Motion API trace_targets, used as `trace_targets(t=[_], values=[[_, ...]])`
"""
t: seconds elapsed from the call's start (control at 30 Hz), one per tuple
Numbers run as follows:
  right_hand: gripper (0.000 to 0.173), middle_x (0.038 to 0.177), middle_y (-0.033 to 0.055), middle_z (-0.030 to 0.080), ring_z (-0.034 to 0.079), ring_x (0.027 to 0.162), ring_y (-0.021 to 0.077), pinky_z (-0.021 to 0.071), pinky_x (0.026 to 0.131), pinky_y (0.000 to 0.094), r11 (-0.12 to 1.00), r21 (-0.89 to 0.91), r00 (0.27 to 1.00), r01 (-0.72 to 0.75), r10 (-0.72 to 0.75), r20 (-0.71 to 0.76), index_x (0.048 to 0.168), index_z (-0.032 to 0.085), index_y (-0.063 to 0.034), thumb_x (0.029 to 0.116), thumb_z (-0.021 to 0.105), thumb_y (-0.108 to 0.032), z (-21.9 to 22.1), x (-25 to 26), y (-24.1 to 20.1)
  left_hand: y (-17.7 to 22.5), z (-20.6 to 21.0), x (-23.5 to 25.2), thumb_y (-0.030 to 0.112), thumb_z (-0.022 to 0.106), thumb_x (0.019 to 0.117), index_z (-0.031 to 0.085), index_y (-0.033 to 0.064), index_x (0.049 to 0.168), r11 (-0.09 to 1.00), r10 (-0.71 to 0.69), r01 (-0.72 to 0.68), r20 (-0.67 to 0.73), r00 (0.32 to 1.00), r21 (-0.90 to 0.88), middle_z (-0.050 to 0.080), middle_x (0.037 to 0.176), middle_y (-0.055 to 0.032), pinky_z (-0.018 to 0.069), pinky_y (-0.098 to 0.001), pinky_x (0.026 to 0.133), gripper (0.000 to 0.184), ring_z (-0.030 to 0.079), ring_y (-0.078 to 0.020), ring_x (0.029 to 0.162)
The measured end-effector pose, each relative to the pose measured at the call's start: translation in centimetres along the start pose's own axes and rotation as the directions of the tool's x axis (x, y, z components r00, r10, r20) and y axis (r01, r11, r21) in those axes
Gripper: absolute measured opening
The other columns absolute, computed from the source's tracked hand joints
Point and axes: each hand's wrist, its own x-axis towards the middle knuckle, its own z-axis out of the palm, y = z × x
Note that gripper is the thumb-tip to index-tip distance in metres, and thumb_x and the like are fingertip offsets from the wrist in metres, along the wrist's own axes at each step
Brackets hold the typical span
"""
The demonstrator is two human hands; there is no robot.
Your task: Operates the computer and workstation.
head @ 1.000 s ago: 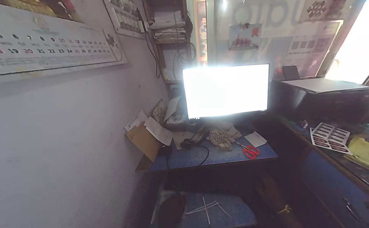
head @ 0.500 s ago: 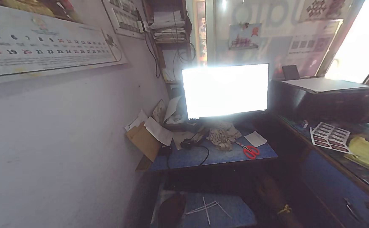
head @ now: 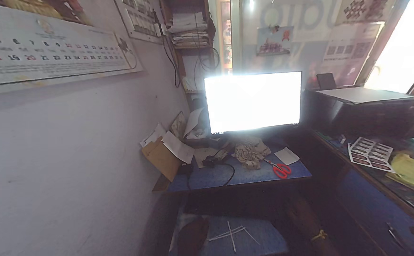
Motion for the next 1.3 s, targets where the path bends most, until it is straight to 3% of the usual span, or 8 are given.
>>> trace_targets(t=[0.23, 0.33, 0.6, 0.73, 0.87, 1.0, 1.17, 1.3], values=[[0.062, 0.143, 0.0203, 0.059, 0.057, 0.133, 0.0355, 0.0453, 0.112, 0.0541, 0.985, 0.042, 0.981, -0.170, 0.173, -0.084, 0.146, 0.054, -0.0040, 0.0948, 0.064, -0.038, -1.6, 0.5, -1.9, 0.2, -0.7, -0.3, 0.053, 0.038, 0.1056, 0.073, 0.0142, 0.118, 1.000, 0.005, -0.005, 0.019, 1.000, 0.003, 0.075, 0.113, -0.0137, 0.0548, -0.0580, 0.091, 0.054, 0.071, -0.0338, 0.110], [0.073, 0.155, 0.0235, 0.046, 0.042, 0.146, 0.0383, 0.0344, 0.121, 0.0536, 0.981, -0.038, 0.980, -0.191, 0.188, -0.072, 0.151, 0.046, -0.0001, 0.0945, 0.057, -0.045, -3.1, 0.2, -2.8, 2.3, -4.3, -2.2, 0.047, 0.037, 0.1086, 0.069, 0.0124, 0.131, 0.999, 0.000, 0.003, 0.113, 0.994, -0.033, 0.069, 0.131, -0.0173, 0.0472, -0.0612, 0.104, 0.052, 0.064, -0.0385, 0.124], [0.065, 0.154, 0.0245, 0.047, 0.046, 0.144, 0.0388, 0.0392, 0.118, 0.0518, 0.988, -0.018, 0.977, -0.156, 0.152, -0.152, 0.150, 0.049, -0.0004, 0.0977, 0.059, -0.038, -0.3, 0.1, -0.7, 0.4, -0.5, -0.1, 0.053, 0.035, 0.1066, 0.072, 0.0115, 0.122, 1.000, 0.009, -0.009, 0.010, 1.000, 0.026, 0.074, 0.118, -0.0164, 0.0518, -0.0611, 0.096, 0.058, 0.069, -0.0387, 0.113], [0.056, 0.149, 0.0190, 0.055, 0.053, 0.137, 0.0358, 0.0437, 0.114, 0.0543, 0.986, 0.060, 0.985, -0.157, 0.161, -0.067, 0.149, 0.052, -0.0090, 0.1007, 0.055, -0.036, -1.2, 0.4, -1.5, 2.0, -3.3, -1.3, 0.049, 0.035, 0.1084, 0.069, 0.0097, 0.127, 1.000, -0.027, 0.026, 0.103, 0.994, 0.005, 0.071, 0.125, -0.0184, 0.0486, -0.0613, 0.101, 0.055, 0.066, -0.0395, 0.119], [0.050, 0.156, 0.0189, 0.047, 0.042, 0.147, 0.0363, 0.0325, 0.123, 0.0521, 0.990, 0.120, 0.996, -0.074, 0.067, 0.061, 0.150, 0.052, -0.0099, 0.1053, 0.048, -0.031, -2.8, 0.2, -2.5, 2.5, -3.7, -1.6, 0.049, 0.036, 0.1080, 0.070, 0.0110, 0.126, 0.998, -0.067, 0.068, 0.119, 0.991, -0.008, 0.071, 0.126, -0.0167, 0.0480, -0.0610, 0.102, 0.054, 0.066, -0.0381, 0.121], [0.052, 0.155, 0.0211, 0.048, 0.046, 0.144, 0.0388, 0.0374, 0.119, 0.0533, 0.997, 0.062, 0.999, -0.037, 0.037, 0.009, 0.151, 0.051, -0.0099, 0.1055, 0.046, -0.036, -1.0, 0.2, -0.9, 0.4, -0.8, -0.7, 0.053, 0.040, 0.1052, 0.074, 0.0126, 0.114, 1.000, -0.005, 0.005, -0.015, 1.000, 0.008, 0.075, 0.110, -0.0148, 0.0550, -0.0589, 0.089, 0.053, 0.072, -0.0354, 0.107], [0.052, 0.159, 0.0184, 0.044, 0.043, 0.147, 0.0355, 0.0362, 0.121, 0.0498, 0.998, 0.017, 0.996, -0.057, 0.056, 0.076, 0.152, 0.051, -0.0132, 0.1044, 0.051, -0.035, -1.2, -0.1, -0.9, 0.2, -0.4, -0.5, 0.052, 0.043, 0.1044, 0.074, 0.0132, 0.114, 1.000, -0.003, 0.003, -0.019, 1.000, -0.016, 0.076, 0.108, -0.0147, 0.0549, -0.0592, 0.088, 0.050, 0.072, -0.0347, 0.105], [0.050, 0.157, 0.0169, 0.047, 0.044, 0.146, 0.0346, 0.0370, 0.120, 0.0493, 1.000, 0.023, 1.000, -0.015, 0.014, 0.023, 0.149, 0.055, -0.0130, 0.1034, 0.053, -0.033, -0.8, -0.2, -0.6, 0.4, -0.6, -0.7, 0.051, 0.042, 0.1053, 0.073, 0.0121, 0.115, 1.000, -0.003, 0.003, 0.000, 1.000, -0.005, 0.075, 0.110, -0.0151, 0.0542, -0.0589, 0.089, 0.051, 0.071, -0.0360, 0.107]])
